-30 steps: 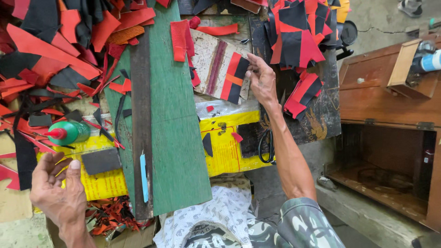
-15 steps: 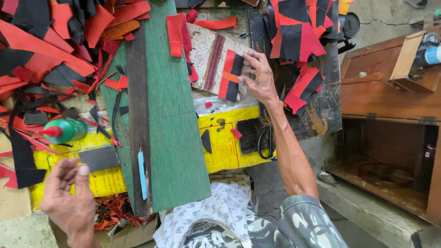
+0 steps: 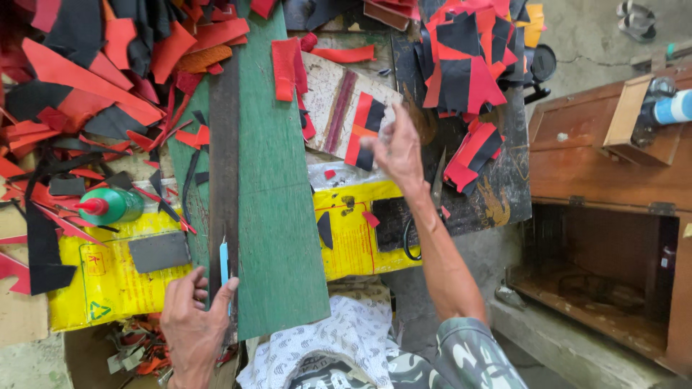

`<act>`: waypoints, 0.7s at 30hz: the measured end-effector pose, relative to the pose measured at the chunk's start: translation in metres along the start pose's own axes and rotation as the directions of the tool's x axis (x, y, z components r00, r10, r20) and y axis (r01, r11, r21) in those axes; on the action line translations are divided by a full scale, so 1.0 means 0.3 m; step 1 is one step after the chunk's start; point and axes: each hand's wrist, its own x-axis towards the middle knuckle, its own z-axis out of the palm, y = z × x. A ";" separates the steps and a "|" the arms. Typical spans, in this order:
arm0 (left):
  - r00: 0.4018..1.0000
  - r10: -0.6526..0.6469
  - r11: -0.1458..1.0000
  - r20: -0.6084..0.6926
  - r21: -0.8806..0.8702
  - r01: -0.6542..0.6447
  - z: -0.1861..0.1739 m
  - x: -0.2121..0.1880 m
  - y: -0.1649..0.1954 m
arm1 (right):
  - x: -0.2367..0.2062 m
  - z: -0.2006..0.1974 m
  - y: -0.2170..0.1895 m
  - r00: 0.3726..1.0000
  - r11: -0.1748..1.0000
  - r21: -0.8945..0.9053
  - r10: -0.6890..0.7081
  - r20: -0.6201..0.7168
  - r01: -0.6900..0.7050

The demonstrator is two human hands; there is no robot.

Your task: The person uses a utility knife to cut red and black material pieces on a green cutting board. They repeatedly position the material, cut along edges, and place the cut pieces into a pile on the table.

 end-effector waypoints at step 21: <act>0.977 0.002 0.995 -0.213 -0.102 -0.025 0.137 0.028 -0.046 | 0.636 -0.311 -0.282 0.923 0.538 0.751 -0.259 -0.284 0.382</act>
